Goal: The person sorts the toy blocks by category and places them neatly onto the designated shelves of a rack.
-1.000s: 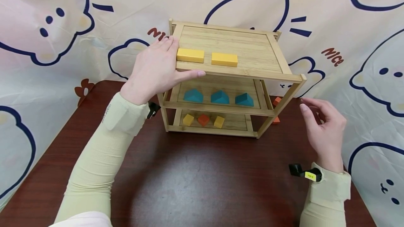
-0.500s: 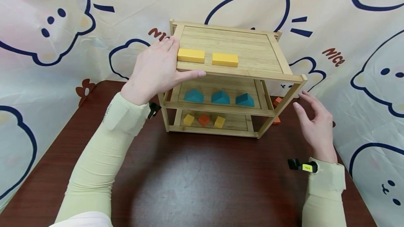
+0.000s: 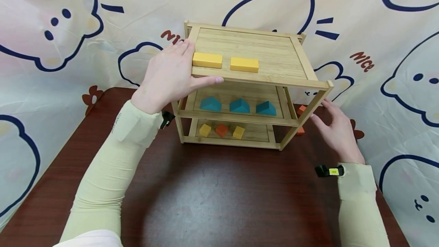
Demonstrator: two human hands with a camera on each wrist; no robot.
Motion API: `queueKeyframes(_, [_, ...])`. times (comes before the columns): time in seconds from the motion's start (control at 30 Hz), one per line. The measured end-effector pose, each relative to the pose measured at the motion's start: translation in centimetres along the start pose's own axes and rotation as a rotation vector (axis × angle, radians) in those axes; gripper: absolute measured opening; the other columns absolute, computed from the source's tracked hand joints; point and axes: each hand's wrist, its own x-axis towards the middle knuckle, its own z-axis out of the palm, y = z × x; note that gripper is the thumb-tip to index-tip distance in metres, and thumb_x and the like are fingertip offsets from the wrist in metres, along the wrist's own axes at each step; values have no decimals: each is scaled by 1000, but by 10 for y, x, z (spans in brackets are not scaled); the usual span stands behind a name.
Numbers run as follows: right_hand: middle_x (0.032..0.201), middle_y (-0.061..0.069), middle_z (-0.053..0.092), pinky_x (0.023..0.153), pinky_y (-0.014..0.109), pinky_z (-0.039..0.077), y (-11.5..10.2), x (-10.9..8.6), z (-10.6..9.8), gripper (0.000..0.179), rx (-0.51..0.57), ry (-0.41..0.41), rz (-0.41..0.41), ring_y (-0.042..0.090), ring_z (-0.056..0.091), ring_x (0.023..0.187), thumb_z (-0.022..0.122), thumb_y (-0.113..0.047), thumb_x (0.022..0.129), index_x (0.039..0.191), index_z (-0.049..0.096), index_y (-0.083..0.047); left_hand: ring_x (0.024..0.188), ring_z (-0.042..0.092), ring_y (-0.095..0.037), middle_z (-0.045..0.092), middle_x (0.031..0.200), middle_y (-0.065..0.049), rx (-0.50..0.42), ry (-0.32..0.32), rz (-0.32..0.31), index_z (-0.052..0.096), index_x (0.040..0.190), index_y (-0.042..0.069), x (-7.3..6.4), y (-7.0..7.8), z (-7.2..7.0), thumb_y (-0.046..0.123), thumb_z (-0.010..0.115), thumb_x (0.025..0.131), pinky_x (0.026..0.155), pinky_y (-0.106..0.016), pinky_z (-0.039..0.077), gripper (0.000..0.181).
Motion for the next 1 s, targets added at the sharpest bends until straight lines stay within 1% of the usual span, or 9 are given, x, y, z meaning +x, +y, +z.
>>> queueKeyframes(0.1, [152, 5, 22, 100, 63, 18, 6, 7, 2, 71, -50, -45, 6, 34, 21, 136, 51, -57, 89, 149, 26, -27, 112, 44, -31, 46, 131, -17, -1, -2, -1, 31, 143, 3, 0, 0, 0, 92, 28, 64, 87, -49, 44, 119])
queueKeyframes(0.23, [153, 6, 20, 100, 63, 18, 12, 15, 8, 73, -102, -92, -26, 36, 21, 136, 49, -58, 88, 149, 24, -28, 115, 44, -32, 44, 133, -18, 1, -3, 1, 30, 143, 2, 0, 0, 1, 92, 28, 64, 88, -49, 43, 120])
queueKeyframes(0.4, [152, 7, 23, 99, 62, 22, 21, 22, 20, 73, -127, -122, -80, 36, 26, 134, 50, -57, 88, 149, 23, -29, 116, 43, -33, 43, 135, -19, 3, -4, 3, 29, 143, 1, 0, -1, 1, 92, 28, 64, 88, -50, 43, 121])
queueKeyframes(0.57, [147, 13, 32, 97, 62, 26, 27, 24, 32, 73, -149, -153, -91, 38, 32, 129, 52, -57, 88, 148, 30, -22, 114, 44, -32, 44, 134, -18, 4, -2, -2, 30, 143, 2, 0, -1, 1, 92, 28, 63, 86, -50, 44, 121])
queueKeyframes(0.67, [142, 16, 38, 97, 60, 27, 30, 25, 40, 72, -155, -173, -93, 38, 36, 127, 53, -57, 87, 144, 36, -15, 116, 43, -32, 43, 136, -18, 2, -7, -8, 28, 144, 2, 0, 0, 1, 92, 28, 64, 88, -49, 43, 121])
queueKeyframes(0.77, [139, 16, 41, 97, 60, 29, 33, 23, 47, 70, -149, -200, -89, 38, 38, 125, 54, -57, 87, 140, 40, -14, 116, 43, -32, 43, 136, -17, -2, -9, -11, 28, 144, 3, 0, 0, 1, 92, 28, 64, 88, -49, 43, 120])
queueKeyframes(0.87, [140, 17, 40, 97, 59, 29, 36, 20, 53, 73, -151, -229, -65, 38, 38, 125, 52, -60, 86, 140, 39, -13, 115, 44, -31, 44, 135, -18, -2, -8, -7, 29, 144, 3, 0, 0, 1, 92, 28, 63, 88, -50, 43, 121])
queueKeyframes(1.0, [137, 22, 42, 96, 60, 29, 37, 17, 56, 77, -159, -259, -29, 40, 40, 122, 50, -64, 85, 138, 41, -8, 113, 45, -31, 45, 133, -17, -3, -6, -6, 29, 143, 2, 0, -1, 0, 93, 27, 63, 87, -50, 44, 121])
